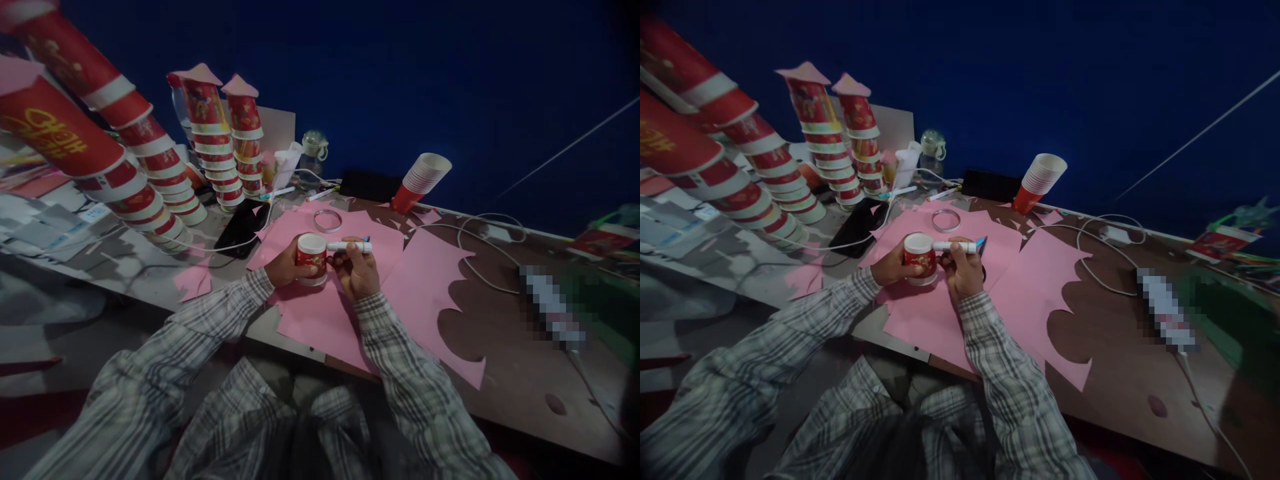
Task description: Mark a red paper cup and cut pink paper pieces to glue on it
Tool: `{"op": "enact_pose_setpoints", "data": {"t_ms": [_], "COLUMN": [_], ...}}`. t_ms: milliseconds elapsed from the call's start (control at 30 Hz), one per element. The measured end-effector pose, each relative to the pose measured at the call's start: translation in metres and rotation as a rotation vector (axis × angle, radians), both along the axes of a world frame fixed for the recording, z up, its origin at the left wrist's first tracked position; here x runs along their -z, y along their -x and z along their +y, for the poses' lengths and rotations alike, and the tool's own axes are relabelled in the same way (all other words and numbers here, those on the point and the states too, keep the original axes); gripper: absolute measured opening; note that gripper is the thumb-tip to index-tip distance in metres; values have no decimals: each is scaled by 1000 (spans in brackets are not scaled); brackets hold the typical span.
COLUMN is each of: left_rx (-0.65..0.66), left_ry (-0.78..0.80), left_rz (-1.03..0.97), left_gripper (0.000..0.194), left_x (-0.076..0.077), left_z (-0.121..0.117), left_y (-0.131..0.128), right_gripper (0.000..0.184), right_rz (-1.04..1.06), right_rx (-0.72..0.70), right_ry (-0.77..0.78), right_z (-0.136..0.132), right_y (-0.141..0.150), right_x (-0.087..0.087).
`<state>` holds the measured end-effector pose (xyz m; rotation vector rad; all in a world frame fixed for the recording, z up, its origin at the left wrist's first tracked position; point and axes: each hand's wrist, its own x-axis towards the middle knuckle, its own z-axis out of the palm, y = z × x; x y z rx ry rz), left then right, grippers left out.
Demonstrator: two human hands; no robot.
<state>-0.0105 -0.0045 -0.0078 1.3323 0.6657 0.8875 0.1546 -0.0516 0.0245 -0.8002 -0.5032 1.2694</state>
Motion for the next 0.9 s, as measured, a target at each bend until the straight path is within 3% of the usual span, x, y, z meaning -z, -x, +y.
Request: {"op": "enact_pose_setpoints", "data": {"t_ms": [167, 433, 700, 900], "left_rx": [46, -30, -128, -233], "left_ry": [-2, 9, -114, -176], "left_rz": [-28, 6, 22, 69], "left_gripper": [72, 98, 100, 81], "left_x": [0, -4, -3, -5], "left_z": [2, 5, 0, -1], "left_y": [2, 1, -7, -9], "right_gripper": [35, 36, 34, 32], "right_rz": [-17, -51, -88, -136], "right_rx": [28, 53, 5, 46], "right_ry": [-19, -36, -95, -84], "right_z": [1, 1, -4, -5], "right_y": [1, 3, 7, 7], "right_x": [2, 0, -2, 0]}}
